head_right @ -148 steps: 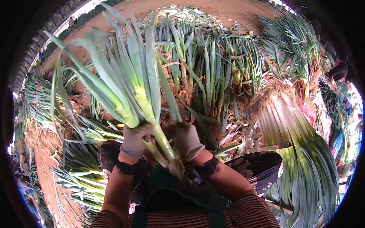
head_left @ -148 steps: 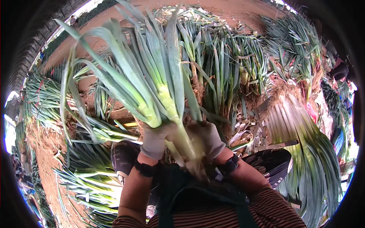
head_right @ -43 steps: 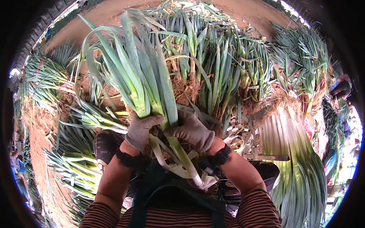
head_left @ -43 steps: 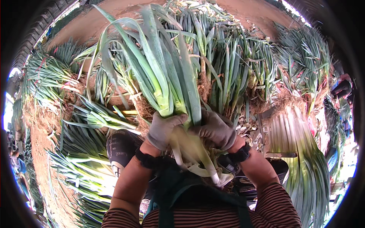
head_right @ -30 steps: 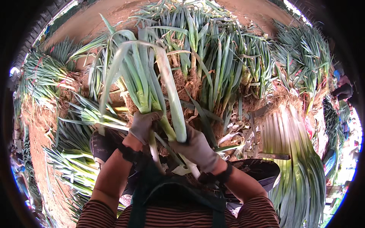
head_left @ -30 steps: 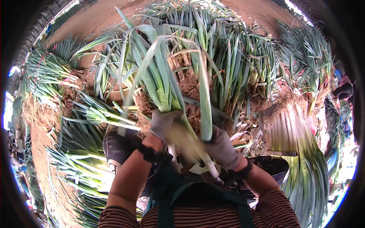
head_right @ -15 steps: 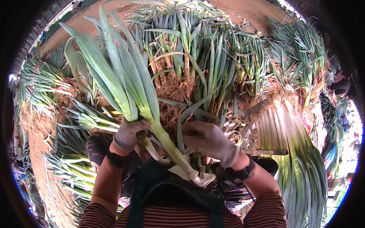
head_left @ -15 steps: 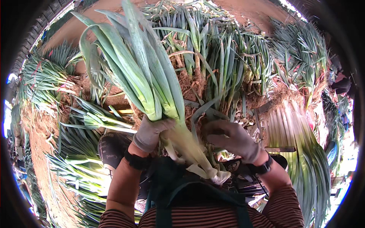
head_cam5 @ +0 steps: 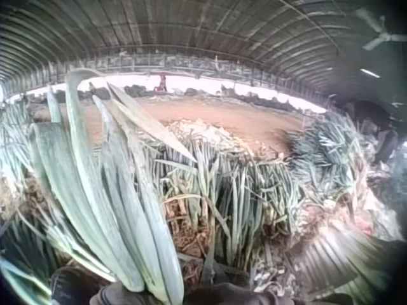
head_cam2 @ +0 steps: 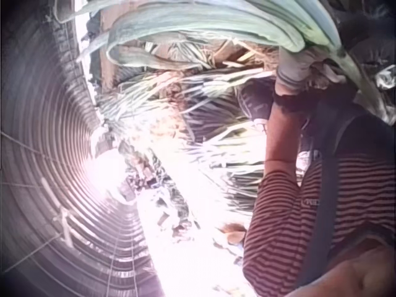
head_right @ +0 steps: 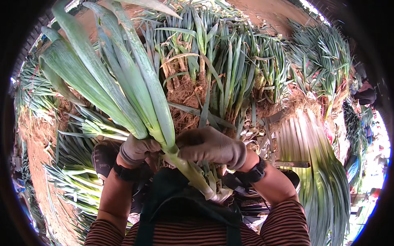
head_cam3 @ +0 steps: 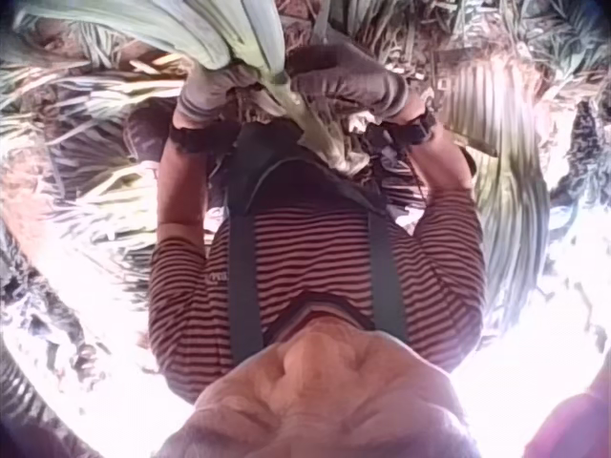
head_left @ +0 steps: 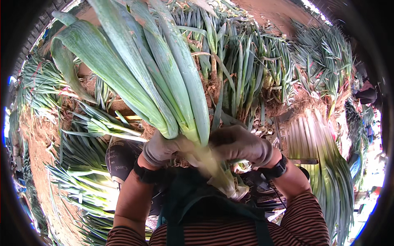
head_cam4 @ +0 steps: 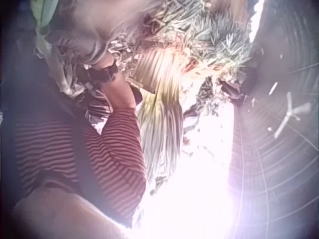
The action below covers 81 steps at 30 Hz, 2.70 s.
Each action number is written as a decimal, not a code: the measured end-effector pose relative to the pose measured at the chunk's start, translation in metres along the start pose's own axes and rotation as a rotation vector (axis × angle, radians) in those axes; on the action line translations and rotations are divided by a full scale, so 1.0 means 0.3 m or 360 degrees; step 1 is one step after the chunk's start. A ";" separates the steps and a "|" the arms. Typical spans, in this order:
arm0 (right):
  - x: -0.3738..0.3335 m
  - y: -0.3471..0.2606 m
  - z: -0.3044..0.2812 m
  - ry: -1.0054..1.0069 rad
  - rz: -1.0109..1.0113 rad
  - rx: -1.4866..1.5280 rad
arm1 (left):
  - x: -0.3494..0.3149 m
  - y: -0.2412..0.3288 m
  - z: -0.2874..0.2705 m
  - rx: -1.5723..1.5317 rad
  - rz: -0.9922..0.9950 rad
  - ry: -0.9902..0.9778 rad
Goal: The person unties a bundle of leeks and then picks them up one at a time to peel away the outer layers and roots by hand. After cleaning each leek, the person places it onto a separate pile.
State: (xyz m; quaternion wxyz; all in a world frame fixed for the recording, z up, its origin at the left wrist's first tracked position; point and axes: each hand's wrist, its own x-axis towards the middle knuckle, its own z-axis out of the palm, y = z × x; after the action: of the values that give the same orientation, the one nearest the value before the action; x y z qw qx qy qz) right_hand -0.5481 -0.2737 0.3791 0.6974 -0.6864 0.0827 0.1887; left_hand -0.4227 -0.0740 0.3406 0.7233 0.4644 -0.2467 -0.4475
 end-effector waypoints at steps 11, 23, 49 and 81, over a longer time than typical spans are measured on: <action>0.117 0.287 -0.007 -0.0324 -0.0187 -0.0353 | 0.017 -0.081 -0.042 0.0273 0.0209 -0.0254; -0.074 0.418 -0.146 -0.0281 0.0514 -0.0947 | -0.006 -0.110 -0.050 0.0502 -0.0185 -0.0158; 0.200 -0.009 0.169 -0.0116 -0.0403 -0.0220 | 0.292 0.216 -0.380 -0.0356 0.0615 0.0713; 0.155 -0.041 0.252 0.0896 -0.1507 -0.2036 | 0.114 0.236 -0.738 -0.0312 0.0829 0.1619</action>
State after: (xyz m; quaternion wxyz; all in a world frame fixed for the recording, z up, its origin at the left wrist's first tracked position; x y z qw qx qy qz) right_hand -0.5118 -0.1919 0.3765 0.1332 -0.9328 -0.1657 -0.2911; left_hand -0.2057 0.0079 0.3029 0.8768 0.4759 0.0686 0.0039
